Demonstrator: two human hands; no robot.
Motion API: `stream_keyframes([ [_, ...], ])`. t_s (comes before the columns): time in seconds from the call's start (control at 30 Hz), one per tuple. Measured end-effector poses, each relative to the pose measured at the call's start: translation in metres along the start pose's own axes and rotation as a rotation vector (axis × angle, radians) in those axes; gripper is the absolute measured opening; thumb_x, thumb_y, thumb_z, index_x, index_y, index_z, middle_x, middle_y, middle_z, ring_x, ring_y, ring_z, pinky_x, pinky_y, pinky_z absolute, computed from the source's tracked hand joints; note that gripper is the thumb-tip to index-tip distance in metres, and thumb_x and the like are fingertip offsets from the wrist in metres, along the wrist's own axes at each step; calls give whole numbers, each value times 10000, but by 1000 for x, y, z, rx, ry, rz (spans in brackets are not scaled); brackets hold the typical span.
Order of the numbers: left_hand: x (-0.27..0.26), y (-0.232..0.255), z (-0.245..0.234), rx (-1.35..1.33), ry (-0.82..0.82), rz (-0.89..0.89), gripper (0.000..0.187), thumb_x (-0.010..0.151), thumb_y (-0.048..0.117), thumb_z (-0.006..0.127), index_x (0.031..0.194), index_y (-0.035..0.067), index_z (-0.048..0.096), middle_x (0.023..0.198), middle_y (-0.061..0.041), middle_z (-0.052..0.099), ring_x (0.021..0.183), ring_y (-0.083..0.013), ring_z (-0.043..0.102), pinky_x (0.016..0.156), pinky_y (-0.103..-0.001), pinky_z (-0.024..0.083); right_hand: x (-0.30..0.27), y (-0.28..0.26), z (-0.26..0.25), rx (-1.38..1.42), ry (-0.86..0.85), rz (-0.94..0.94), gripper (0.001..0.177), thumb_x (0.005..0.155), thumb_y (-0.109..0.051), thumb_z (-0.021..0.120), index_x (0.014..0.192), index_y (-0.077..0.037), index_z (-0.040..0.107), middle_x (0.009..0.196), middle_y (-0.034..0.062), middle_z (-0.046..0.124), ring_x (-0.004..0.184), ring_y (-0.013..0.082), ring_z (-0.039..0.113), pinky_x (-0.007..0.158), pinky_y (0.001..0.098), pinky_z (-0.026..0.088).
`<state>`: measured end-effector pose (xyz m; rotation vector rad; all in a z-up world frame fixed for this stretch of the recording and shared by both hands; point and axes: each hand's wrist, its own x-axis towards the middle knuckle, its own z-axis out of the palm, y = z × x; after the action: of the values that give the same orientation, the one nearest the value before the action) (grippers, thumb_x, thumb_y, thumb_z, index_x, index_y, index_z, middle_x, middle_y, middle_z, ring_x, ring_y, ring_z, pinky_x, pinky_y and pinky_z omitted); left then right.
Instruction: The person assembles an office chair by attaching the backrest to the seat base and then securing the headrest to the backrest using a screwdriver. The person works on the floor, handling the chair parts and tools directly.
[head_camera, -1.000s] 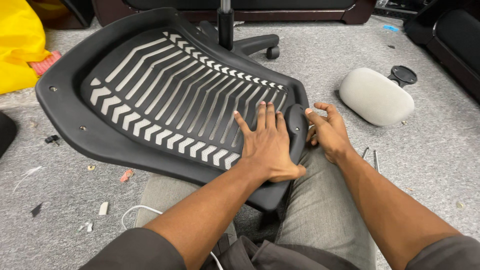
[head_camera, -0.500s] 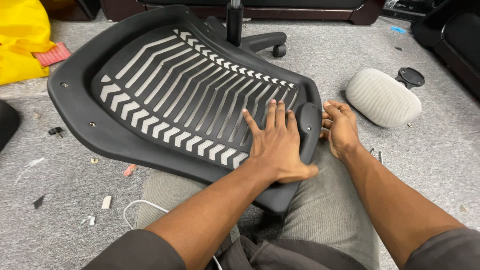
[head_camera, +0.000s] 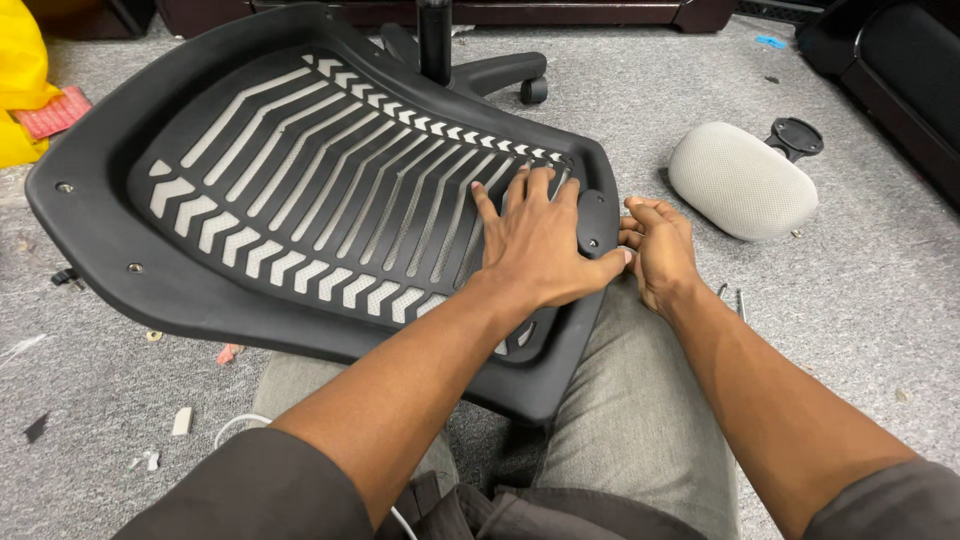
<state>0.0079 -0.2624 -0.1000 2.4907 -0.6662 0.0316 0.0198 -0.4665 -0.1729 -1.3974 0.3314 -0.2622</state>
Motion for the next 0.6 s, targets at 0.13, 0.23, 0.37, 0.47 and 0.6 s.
stream_keyframes([
  [0.13,14,1,4,-8,-34,24,958,682,593,750,1419,42,483,1502,-221,354,1487,-381,235,1150,-779,46,0,-4,-9,-41,2,-2,223,1034,-178,503,1201,-32,525,968,105,642,799,154,632,635,304,523],
  [0.23,24,0,8,-40,3,64,946,687,577,748,1427,54,478,1492,-207,366,1469,-370,267,1157,-751,76,12,-3,-26,4,45,-6,276,1018,-201,500,1235,-33,521,1035,115,655,866,186,634,710,355,545],
  [0.37,39,-2,13,-62,20,72,910,714,575,750,1423,66,489,1460,-187,397,1442,-358,330,1188,-680,147,48,0,-65,-86,144,-6,336,1006,-247,540,1278,-51,530,1139,101,654,961,209,621,782,399,531],
  [0.47,57,-4,17,-118,-10,79,867,744,540,748,1428,74,489,1452,-175,411,1385,-365,402,1171,-576,281,79,-2,-104,-89,241,25,365,1014,-266,563,1303,-44,576,1181,93,646,1001,220,629,835,417,522],
  [0.6,86,-11,32,-300,3,132,809,787,455,734,1429,34,481,1457,-179,428,1323,-350,510,1084,-469,457,108,-1,-158,-152,354,56,393,1003,-267,617,1337,-60,596,1175,80,619,1037,234,618,877,418,536],
])
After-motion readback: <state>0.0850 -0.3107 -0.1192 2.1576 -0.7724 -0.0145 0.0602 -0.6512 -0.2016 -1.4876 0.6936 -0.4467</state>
